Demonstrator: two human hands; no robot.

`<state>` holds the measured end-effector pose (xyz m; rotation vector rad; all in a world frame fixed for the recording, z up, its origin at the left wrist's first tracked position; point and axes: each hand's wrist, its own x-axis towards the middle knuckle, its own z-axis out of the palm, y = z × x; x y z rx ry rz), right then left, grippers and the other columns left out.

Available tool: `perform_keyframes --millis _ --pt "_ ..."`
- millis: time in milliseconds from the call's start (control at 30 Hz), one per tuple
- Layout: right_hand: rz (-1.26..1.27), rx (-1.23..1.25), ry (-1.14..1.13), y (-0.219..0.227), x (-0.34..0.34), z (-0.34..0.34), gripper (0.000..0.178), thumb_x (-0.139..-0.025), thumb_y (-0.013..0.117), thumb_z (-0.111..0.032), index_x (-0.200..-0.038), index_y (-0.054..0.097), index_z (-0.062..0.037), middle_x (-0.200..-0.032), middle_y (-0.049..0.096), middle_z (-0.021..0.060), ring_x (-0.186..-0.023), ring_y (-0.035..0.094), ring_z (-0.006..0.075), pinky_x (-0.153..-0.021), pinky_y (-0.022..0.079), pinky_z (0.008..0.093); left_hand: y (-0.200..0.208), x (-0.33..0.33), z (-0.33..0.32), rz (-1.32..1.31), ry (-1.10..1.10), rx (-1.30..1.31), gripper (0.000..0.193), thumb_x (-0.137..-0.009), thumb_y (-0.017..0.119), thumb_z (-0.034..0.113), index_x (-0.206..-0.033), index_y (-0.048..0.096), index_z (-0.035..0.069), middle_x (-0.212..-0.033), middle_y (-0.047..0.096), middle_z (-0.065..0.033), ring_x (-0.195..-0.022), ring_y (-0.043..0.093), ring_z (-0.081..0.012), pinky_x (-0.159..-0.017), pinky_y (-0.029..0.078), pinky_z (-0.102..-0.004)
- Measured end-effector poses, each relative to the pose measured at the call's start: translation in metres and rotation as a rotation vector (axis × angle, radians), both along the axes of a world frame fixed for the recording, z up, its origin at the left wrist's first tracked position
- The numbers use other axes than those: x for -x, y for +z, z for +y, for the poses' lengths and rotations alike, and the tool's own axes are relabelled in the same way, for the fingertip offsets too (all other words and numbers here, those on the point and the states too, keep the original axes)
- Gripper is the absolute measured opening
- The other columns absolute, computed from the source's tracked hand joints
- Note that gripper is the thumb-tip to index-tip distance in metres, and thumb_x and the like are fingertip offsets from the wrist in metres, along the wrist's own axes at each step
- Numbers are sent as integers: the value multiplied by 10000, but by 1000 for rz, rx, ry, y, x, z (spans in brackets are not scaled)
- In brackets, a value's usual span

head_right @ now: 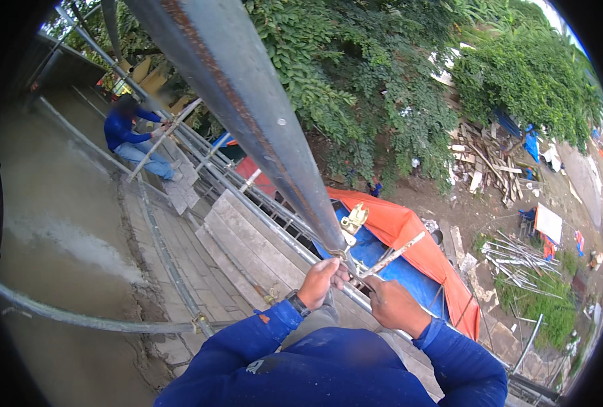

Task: The person is assembling a metal scaffolding structure on a construction site. They lift a long metal pole, align it with a vertical support, and use a wrench to tighten a metal clamp. The person repeats this process for multiple poles, securing them to the frame.

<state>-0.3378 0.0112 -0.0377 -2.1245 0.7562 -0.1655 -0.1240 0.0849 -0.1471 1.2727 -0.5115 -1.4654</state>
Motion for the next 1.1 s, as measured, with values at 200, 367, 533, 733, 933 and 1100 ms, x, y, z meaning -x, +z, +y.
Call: perform_keyframes --millis 200,367,533,733,933,1100 --pt "143 188 63 4 -1 -1 294 -872 547 -49 -1142 632 31 -760 650 288 -728 640 476 -690 502 556 -6 -2 -3 17 -62 -11 402 -1094 435 364 -1072 614 4 -870 654 -62 -678 595 -113 -655 510 -251" --pt "177 229 128 14 -4 -10 374 -795 560 -41 -1153 593 62 -727 645 296 -681 648 463 -665 521 557 -2 -2 -6 18 -63 2 405 -1095 431 376 -1057 610 14 -867 650 -56 -687 594 -105 -661 513 -252" --pt "293 254 143 14 -3 -13 221 -871 549 -60 -1074 605 9 -695 634 250 -672 639 453 -632 499 553 9 5 -9 60 0 -47 408 -1093 435 382 -1058 606 14 -861 648 -53 -676 582 -101 -656 506 -251" --pt "267 241 105 9 -4 -9 292 -824 562 -66 -1093 593 44 -739 660 282 -685 668 453 -660 532 558 4 6 -7 -55 -31 -8 388 -1095 424 354 -1038 612 20 -842 629 -37 -644 568 -94 -610 499 -252" --pt "257 251 32 -117 1 -6 228 -874 551 -80 -1069 596 30 -732 655 272 -664 657 461 -631 525 545 -2 -2 -5 -324 -60 33 320 -1058 531 302 -1006 644 8 -820 657 -32 -635 567 -85 -608 486 -247" --pt "-290 222 -138 -216 -54 -4 168 -895 548 -39 -1049 600 4 -808 662 254 -715 664 443 -629 514 530 6 6 -5 -516 25 73 242 -983 662 212 -1023 667 -26 -812 699 -37 -634 589 -61 -569 490 -248"
